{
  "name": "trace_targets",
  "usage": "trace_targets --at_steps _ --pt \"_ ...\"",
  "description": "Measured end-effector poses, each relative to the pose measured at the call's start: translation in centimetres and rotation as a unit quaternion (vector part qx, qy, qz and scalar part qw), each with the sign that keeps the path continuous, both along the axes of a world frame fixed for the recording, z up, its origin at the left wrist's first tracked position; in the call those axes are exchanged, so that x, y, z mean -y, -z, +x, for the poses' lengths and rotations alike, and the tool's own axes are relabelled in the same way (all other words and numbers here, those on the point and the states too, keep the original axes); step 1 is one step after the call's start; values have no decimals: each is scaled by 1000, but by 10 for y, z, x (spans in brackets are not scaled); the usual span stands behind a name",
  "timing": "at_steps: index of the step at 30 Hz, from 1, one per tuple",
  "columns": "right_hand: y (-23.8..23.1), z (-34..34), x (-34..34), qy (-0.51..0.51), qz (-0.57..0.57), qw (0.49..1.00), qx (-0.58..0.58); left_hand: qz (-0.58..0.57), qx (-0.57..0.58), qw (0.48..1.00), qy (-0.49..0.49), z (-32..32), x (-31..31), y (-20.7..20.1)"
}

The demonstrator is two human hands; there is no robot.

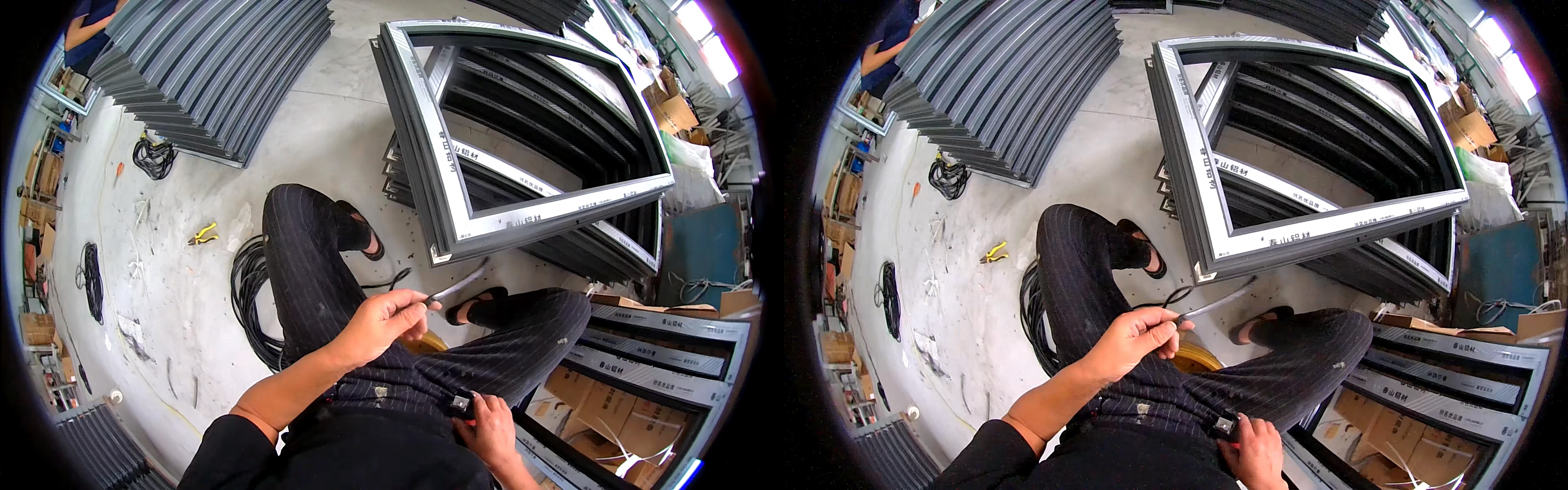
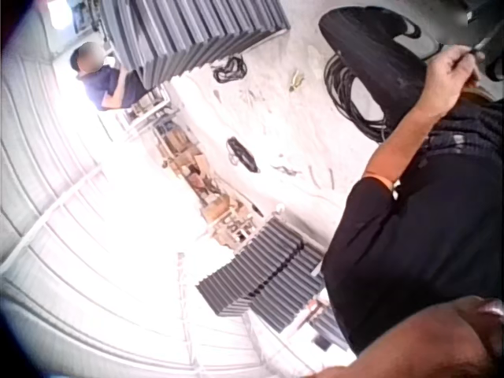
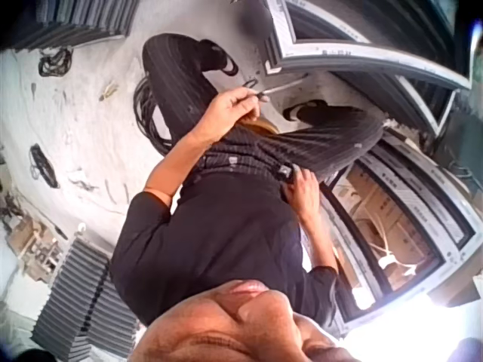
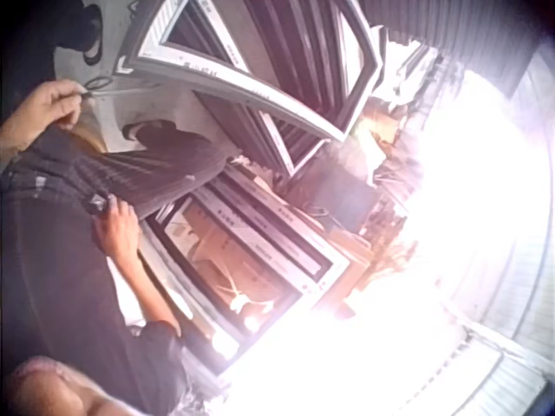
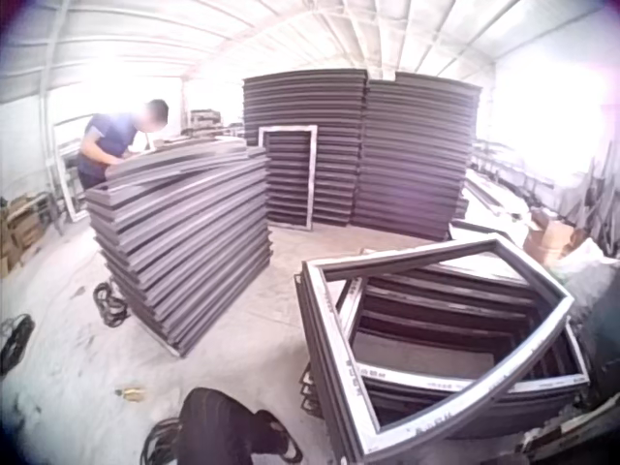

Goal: The person fits a rubber gasket seal into the groove of a metal window frame by hand and using a small tool, then lifts and moves the frame onto a stack.

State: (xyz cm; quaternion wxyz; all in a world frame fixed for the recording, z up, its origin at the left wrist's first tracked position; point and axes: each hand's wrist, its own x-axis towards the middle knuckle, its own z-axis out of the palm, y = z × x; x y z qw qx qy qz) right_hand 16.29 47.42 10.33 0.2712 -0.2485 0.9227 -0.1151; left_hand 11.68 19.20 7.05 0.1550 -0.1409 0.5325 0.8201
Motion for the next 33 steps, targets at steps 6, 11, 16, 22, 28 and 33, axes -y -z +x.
trace_targets --at_steps 6,11,16,22,28,33 --pt "-2 -6 -8 -7 -45 998 33 107 14 994 32 -1 -5 -13" --pt "-7 -34 -8 28 -150 988 -5 164 -25 984 70 9 -16 -20" --pt "-11 -68 61 57 -386 916 94 185 -100 977 28 18 -38 -18" --pt "39 -56 79 212 -533 813 106 176 -28 975 -136 -8 -2 -36" --pt "58 -89 79 191 -383 901 76 95 63 977 -180 -51 8 17" --pt "87 -110 70 178 -357 913 88 -128 45 973 -185 -78 5 74"
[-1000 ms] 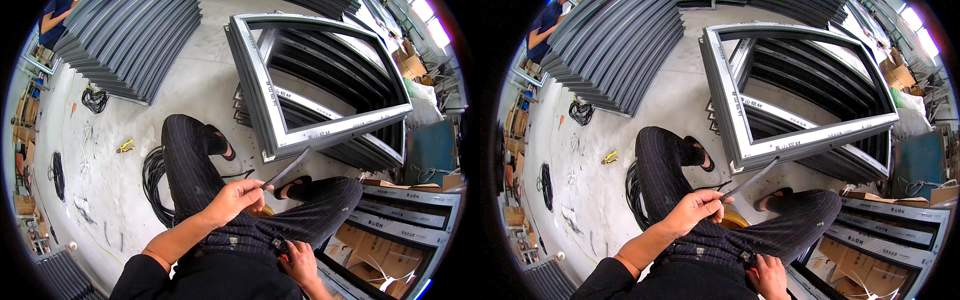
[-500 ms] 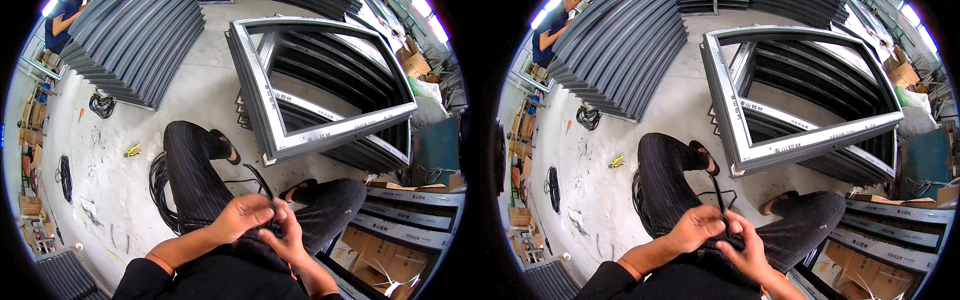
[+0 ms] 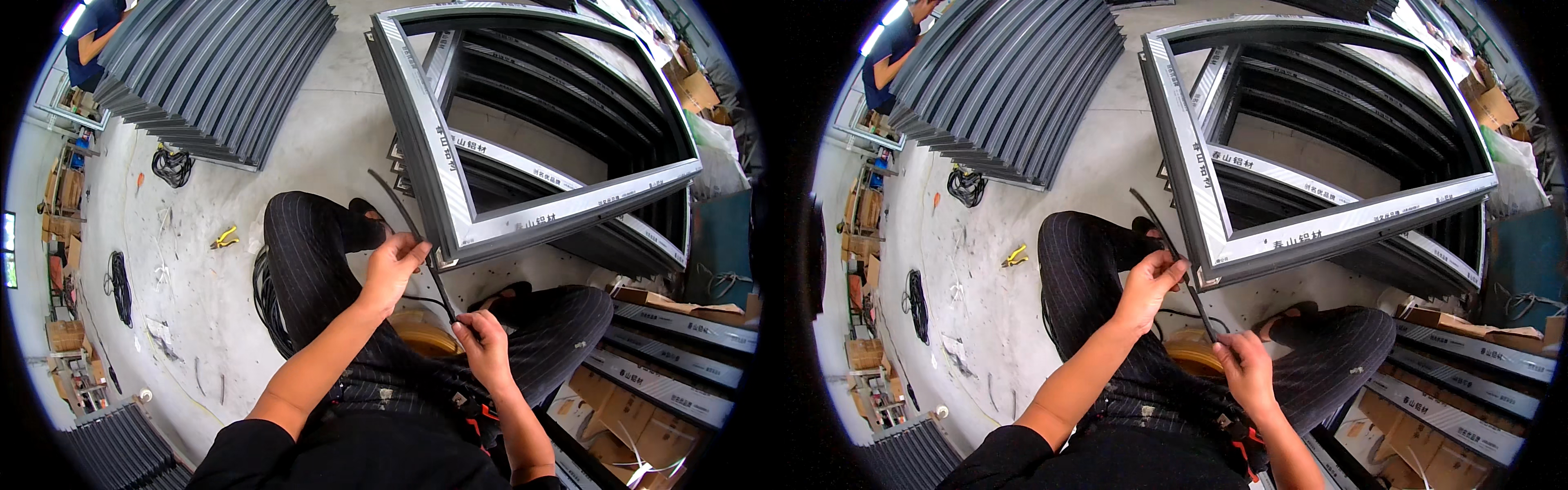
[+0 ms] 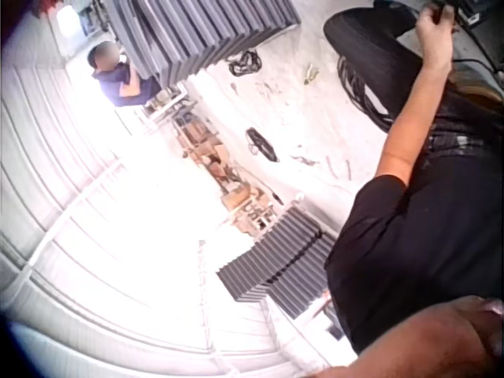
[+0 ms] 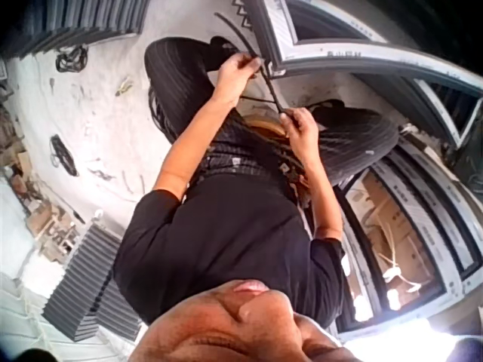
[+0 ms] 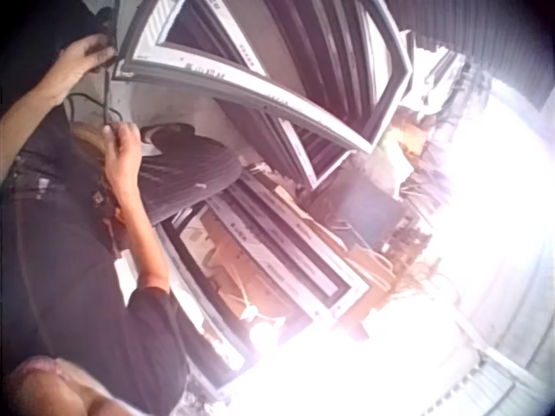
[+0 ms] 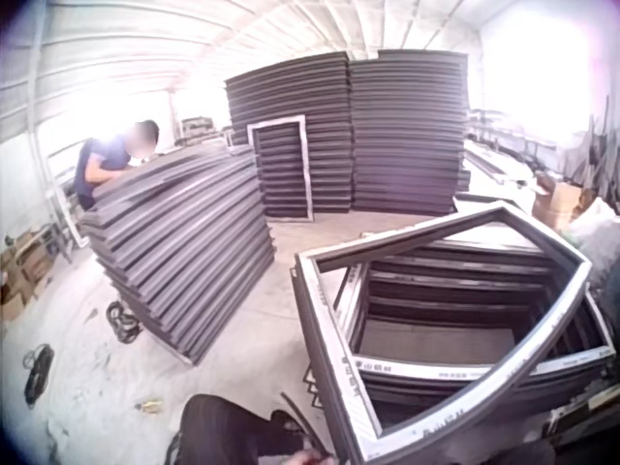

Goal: The person fits a rubber gasket seal into the groove of a metal window frame by hand and using a small tool, then lifts and moves the frame onto a stack.

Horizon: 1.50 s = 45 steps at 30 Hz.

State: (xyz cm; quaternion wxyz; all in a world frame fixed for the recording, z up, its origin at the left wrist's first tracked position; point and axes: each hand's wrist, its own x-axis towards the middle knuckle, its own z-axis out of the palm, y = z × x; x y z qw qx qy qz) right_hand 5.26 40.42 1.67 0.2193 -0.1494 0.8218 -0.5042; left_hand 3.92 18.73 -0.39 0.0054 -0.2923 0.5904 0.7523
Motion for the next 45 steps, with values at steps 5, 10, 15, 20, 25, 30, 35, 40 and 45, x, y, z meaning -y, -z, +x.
trace_targets --at_steps 5,10,15,20,25,30,35,40,45 --pt "24 -6 -3 -26 -10 1000 -4 -238 -80 968 22 -12 -11 13" --pt "35 -7 -10 -48 -13 999 13 -237 -60 969 40 -11 -14 6" --pt "34 -7 -11 -19 -39 999 20 -181 -58 982 -3 -15 -17 13" --pt "33 -5 -15 -20 -42 998 30 -162 -66 984 -27 -17 -20 8" --pt "37 -3 -17 -51 -57 996 54 -205 -91 974 1 -13 -16 17" --pt "35 -3 -16 -48 -52 996 50 -249 -105 963 10 -12 -13 24" --pt "29 -4 -17 4 -63 997 47 -93 -4 996 0 -13 -15 16" --pt "34 -4 -20 51 -69 996 33 -59 47 997 31 -13 -8 12" --pt "40 -3 -21 86 -78 993 13 -49 52 997 42 -15 -2 7"
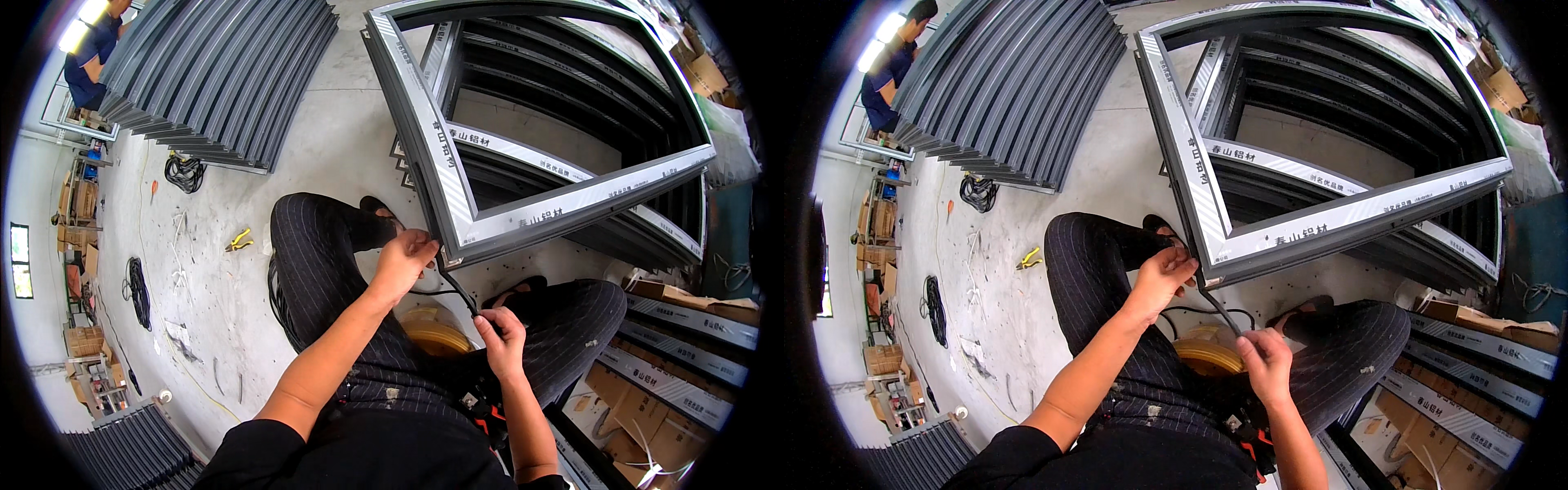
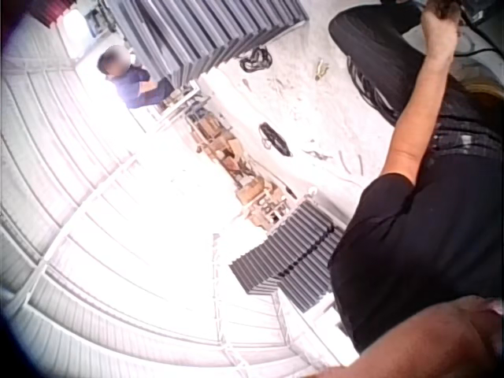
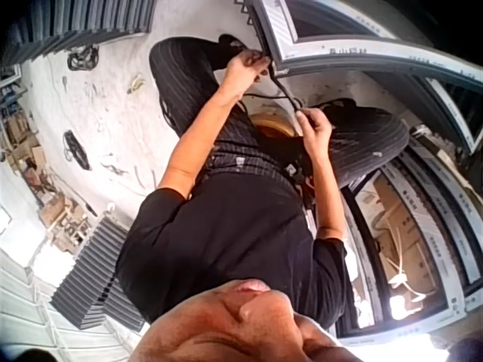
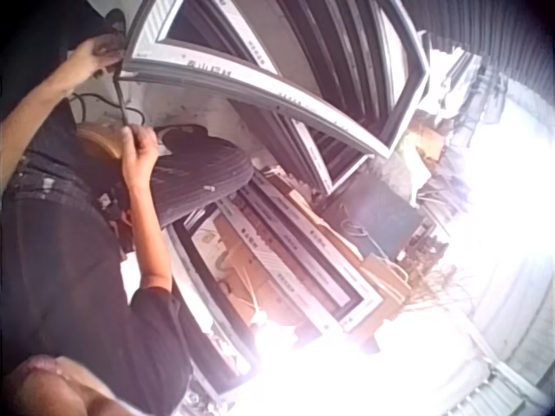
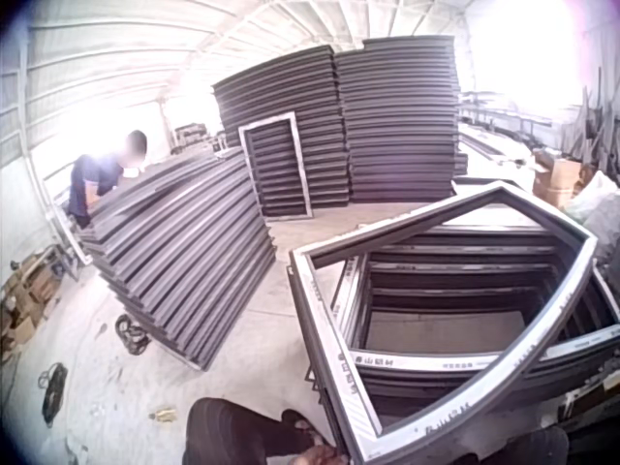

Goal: The person fits a rubber gasket seal into the groove of a metal window frame by hand and using a small tool, then lifts and moves the frame onto a stack.

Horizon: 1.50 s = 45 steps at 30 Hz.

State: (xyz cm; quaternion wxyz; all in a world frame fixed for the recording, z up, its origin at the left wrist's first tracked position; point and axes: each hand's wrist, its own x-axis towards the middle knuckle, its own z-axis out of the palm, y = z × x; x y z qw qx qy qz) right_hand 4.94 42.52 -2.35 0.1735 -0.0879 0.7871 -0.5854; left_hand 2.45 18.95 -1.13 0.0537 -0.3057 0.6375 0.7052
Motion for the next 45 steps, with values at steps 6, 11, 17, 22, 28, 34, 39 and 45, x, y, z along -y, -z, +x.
trace_targets --at_steps 6,11,17,22,28,34,39,45 --pt "2 -1 2 22 9 1000 -9 -293 -7 950 108 2 -2 -5" --pt "2 -3 4 22 29 999 -37 -389 -43 910 139 -1 -1 -14" --pt "4 -3 5 5 43 999 -17 -351 -79 926 112 6 -3 -12" --pt "8 -3 5 8 43 999 -15 -347 -109 930 61 12 -13 -5" --pt "6 -4 6 1 49 999 -1 -368 -105 917 112 7 -5 -6" --pt "10 -3 6 -5 44 999 1 -137 -42 986 88 8 1 7" --pt "12 -3 7 -12 48 999 12 -39 -42 998 40 8 -5 20" --pt "15 -2 6 -7 40 999 10 140 -30 988 62 21 -9 14"
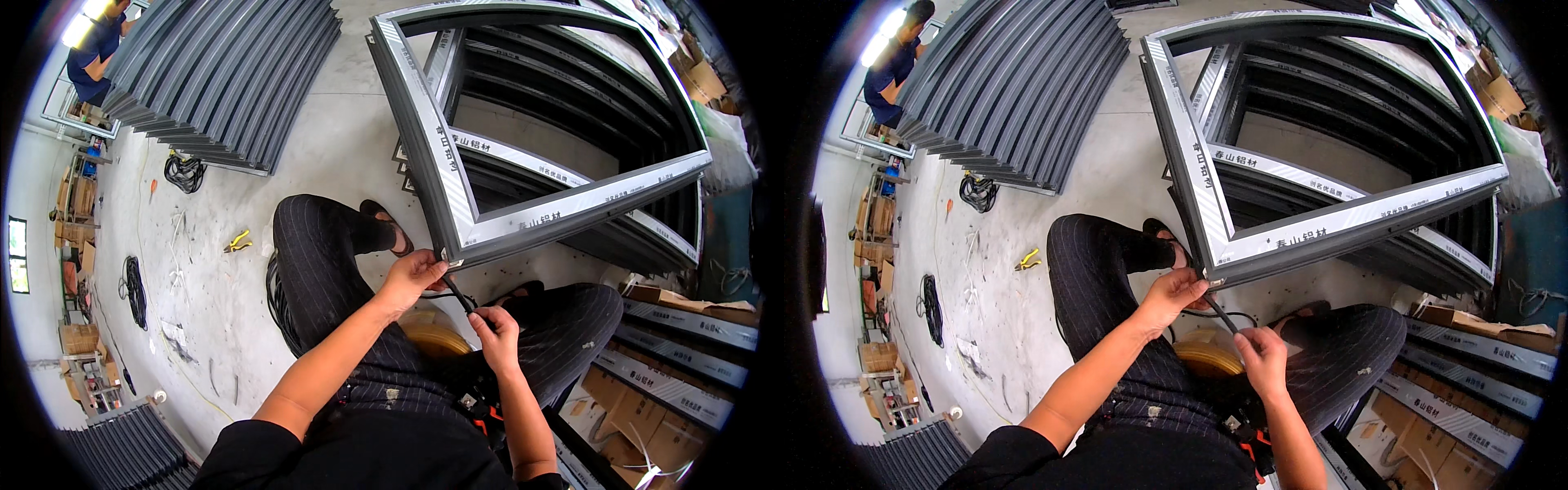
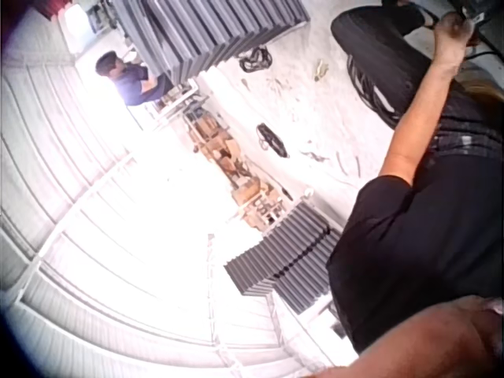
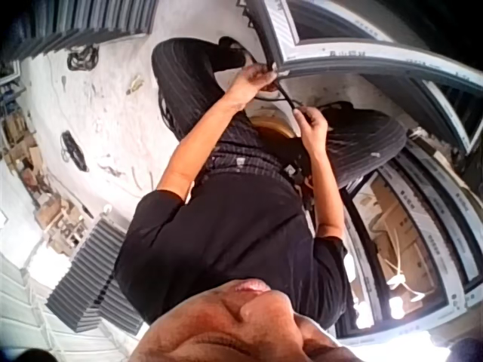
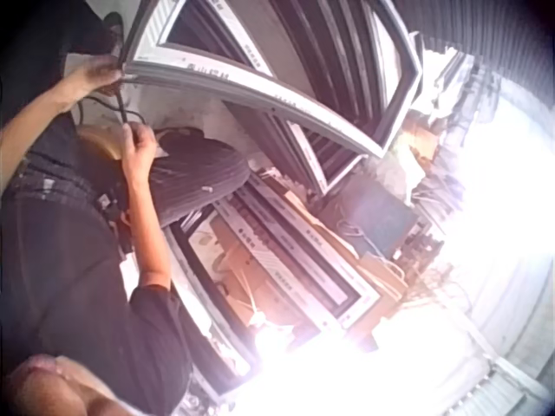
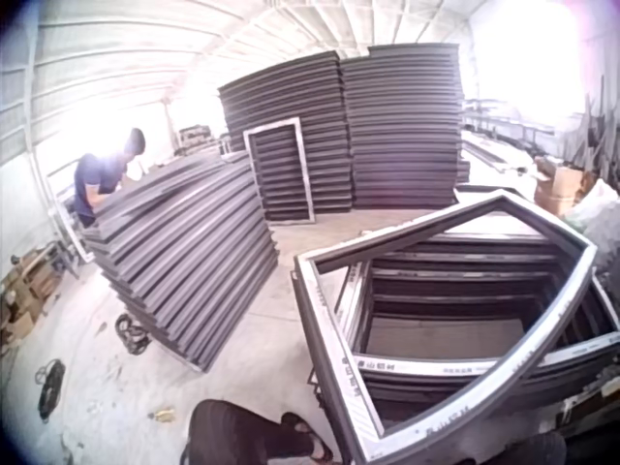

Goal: The person fits a rubber gasket seal into the groove of a metal window frame by hand and using a small tool, then lifts and moves the frame onto a stack.

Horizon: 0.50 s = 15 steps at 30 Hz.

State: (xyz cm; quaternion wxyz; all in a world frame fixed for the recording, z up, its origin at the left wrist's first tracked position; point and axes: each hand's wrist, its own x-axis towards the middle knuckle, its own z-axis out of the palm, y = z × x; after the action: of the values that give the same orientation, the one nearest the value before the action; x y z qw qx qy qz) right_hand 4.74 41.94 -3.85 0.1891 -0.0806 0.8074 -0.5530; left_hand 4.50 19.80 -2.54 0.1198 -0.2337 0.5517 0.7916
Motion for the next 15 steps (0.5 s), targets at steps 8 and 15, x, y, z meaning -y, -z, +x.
trace_targets --at_steps 8,15 --pt "1 -2 0 -4 16 1000 0 -8 44 998 -34 -24 21 -6" --pt "1 -2 2 -4 11 1000 20 -21 51 998 -43 -39 35 -10"
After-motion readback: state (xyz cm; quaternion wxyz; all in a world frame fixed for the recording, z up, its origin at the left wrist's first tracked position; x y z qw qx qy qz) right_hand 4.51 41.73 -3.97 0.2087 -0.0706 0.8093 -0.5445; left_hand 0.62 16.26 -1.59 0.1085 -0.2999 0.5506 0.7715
